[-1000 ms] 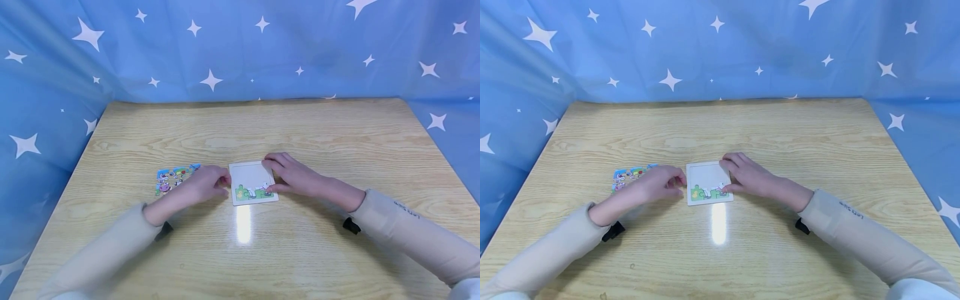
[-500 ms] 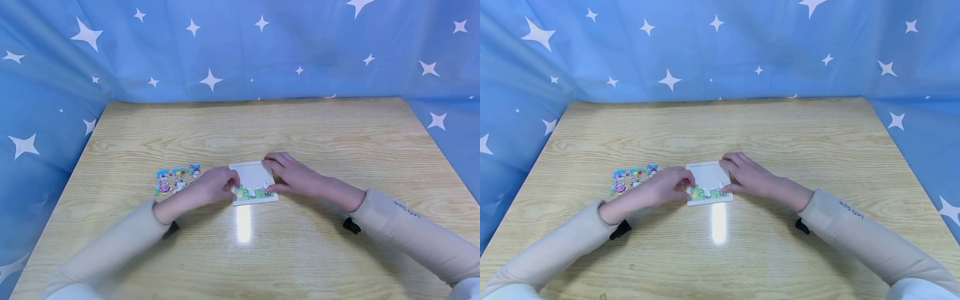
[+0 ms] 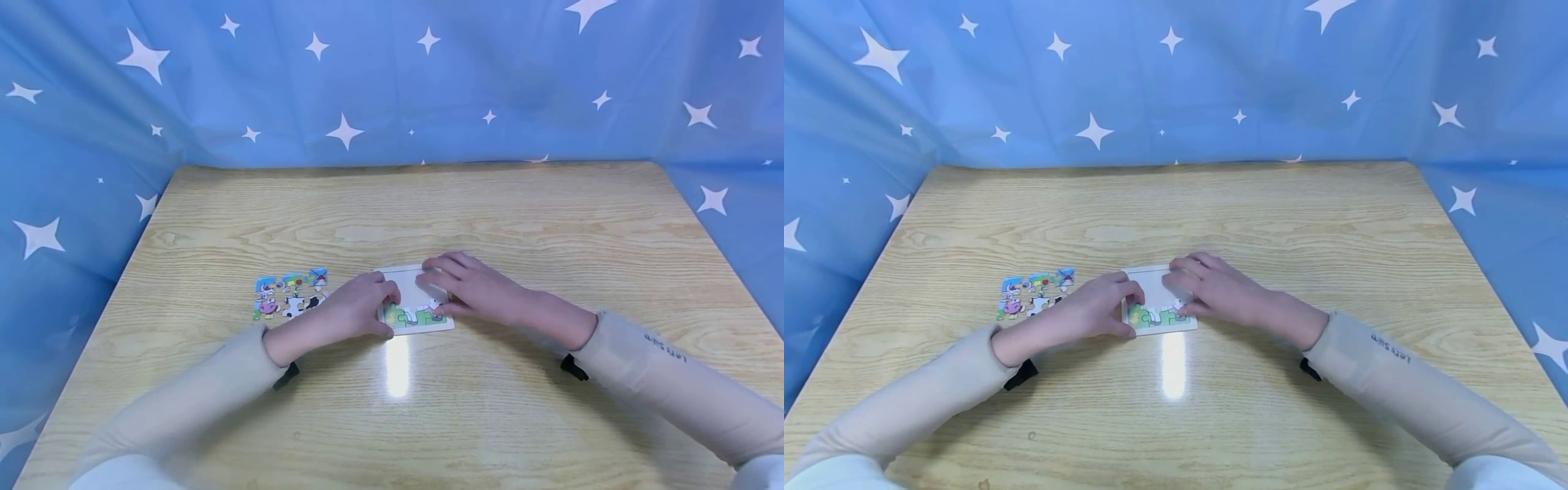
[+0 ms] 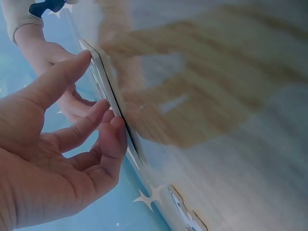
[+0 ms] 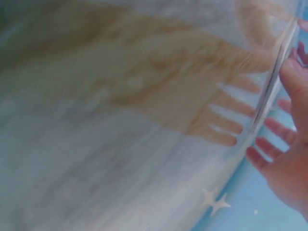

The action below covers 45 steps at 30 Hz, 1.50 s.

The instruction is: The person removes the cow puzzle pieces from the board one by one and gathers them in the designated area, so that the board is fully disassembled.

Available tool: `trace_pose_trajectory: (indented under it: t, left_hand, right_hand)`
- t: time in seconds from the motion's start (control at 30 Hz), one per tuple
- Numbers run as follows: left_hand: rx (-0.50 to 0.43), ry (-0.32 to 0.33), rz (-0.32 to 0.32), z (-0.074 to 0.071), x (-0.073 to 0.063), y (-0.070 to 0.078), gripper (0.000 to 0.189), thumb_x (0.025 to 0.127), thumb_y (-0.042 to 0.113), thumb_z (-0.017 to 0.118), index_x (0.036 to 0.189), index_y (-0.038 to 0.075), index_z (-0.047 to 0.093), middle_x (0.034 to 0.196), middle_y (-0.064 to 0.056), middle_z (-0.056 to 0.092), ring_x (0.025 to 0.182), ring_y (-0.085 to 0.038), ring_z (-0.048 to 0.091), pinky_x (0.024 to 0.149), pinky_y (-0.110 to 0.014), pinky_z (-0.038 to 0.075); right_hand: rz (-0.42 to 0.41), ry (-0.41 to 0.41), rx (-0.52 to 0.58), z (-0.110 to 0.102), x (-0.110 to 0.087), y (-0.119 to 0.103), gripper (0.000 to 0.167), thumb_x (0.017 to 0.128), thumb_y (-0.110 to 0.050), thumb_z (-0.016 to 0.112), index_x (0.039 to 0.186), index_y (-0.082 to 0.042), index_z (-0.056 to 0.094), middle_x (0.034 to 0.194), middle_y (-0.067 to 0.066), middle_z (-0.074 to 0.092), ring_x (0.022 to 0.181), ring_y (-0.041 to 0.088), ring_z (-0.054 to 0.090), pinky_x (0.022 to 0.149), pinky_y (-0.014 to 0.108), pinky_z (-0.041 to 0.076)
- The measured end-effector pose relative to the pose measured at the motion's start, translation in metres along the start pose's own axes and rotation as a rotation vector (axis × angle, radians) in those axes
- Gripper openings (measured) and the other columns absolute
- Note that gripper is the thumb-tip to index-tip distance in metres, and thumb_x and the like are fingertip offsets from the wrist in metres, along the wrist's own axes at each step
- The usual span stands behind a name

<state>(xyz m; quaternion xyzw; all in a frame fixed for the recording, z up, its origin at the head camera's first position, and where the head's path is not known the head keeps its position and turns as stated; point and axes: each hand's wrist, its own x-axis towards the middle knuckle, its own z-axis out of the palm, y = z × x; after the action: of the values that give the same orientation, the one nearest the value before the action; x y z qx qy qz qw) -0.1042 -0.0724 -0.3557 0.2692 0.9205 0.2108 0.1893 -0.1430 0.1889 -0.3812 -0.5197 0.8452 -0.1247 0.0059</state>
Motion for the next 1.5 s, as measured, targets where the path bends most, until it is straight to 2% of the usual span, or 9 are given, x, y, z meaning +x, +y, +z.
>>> trace_pose_trajectory:
  t: [0.17,0.3,0.53,0.8,1.13,1.23,1.5]
  left_hand:
    - [0.006,-0.002,-0.005,-0.001,0.000,0.000,0.043,0.078,0.022,0.091,0.113,0.009,0.069,0.100,-0.002,0.057,0.090,-0.020,0.050,0.083,-0.034,0.045]
    - [0.004,0.003,0.002,0.000,0.001,0.000,0.043,0.077,0.021,0.091,0.112,0.008,0.070,0.099,-0.001,0.057,0.089,-0.020,0.050,0.082,-0.033,0.045]
    - [0.000,0.002,-0.012,0.000,0.002,0.000,0.043,0.077,0.021,0.092,0.111,0.009,0.070,0.099,-0.001,0.058,0.089,-0.019,0.051,0.082,-0.032,0.045]
    - [-0.010,-0.005,-0.022,0.001,0.004,0.001,0.043,0.076,0.020,0.093,0.110,0.008,0.070,0.099,-0.001,0.058,0.093,-0.020,0.053,0.088,-0.036,0.047]
    - [-0.012,-0.015,-0.022,-0.001,0.005,0.003,0.043,0.075,0.018,0.093,0.107,0.006,0.067,0.096,-0.001,0.056,0.091,-0.019,0.051,0.084,-0.034,0.046]
    - [-0.015,-0.028,-0.016,-0.002,0.007,0.002,0.043,0.075,0.018,0.094,0.107,0.005,0.067,0.095,-0.002,0.056,0.090,-0.019,0.050,0.084,-0.033,0.046]
    - [-0.036,-0.089,-0.061,-0.005,0.013,0.002,0.044,0.076,0.018,0.093,0.108,0.006,0.066,0.095,-0.001,0.053,0.093,-0.020,0.049,0.084,-0.032,0.045]
  right_hand:
    - [-0.145,0.025,-0.074,0.001,0.000,0.000,0.044,0.095,-0.024,0.075,0.137,-0.016,0.062,0.136,0.013,0.059,0.125,0.035,0.054,0.105,0.050,0.044]
    - [-0.183,0.024,-0.080,0.000,-0.001,-0.001,0.041,0.094,-0.020,0.076,0.134,-0.020,0.066,0.134,0.013,0.060,0.121,0.034,0.055,0.103,0.047,0.046]
    - [-0.201,-0.021,-0.038,-0.002,-0.005,-0.001,0.042,0.095,-0.020,0.076,0.135,-0.022,0.066,0.138,0.016,0.056,0.125,0.035,0.052,0.104,0.050,0.044]
    - [-0.259,0.011,-0.009,-0.001,-0.007,0.004,0.041,0.094,-0.025,0.076,0.134,-0.024,0.068,0.138,0.015,0.056,0.124,0.032,0.052,0.101,0.047,0.046]
    - [-0.230,-0.016,0.022,-0.004,-0.006,0.005,0.041,0.094,-0.028,0.076,0.134,-0.025,0.069,0.140,0.013,0.056,0.127,0.031,0.050,0.103,0.049,0.045]
    - [-0.235,-0.009,0.019,-0.005,-0.005,0.005,0.041,0.093,-0.027,0.077,0.134,-0.025,0.070,0.139,0.013,0.056,0.126,0.031,0.051,0.102,0.048,0.046]
    - [-0.237,-0.002,0.029,-0.002,-0.006,0.007,0.042,0.094,-0.028,0.076,0.134,-0.026,0.069,0.139,0.013,0.055,0.126,0.030,0.050,0.102,0.049,0.045]
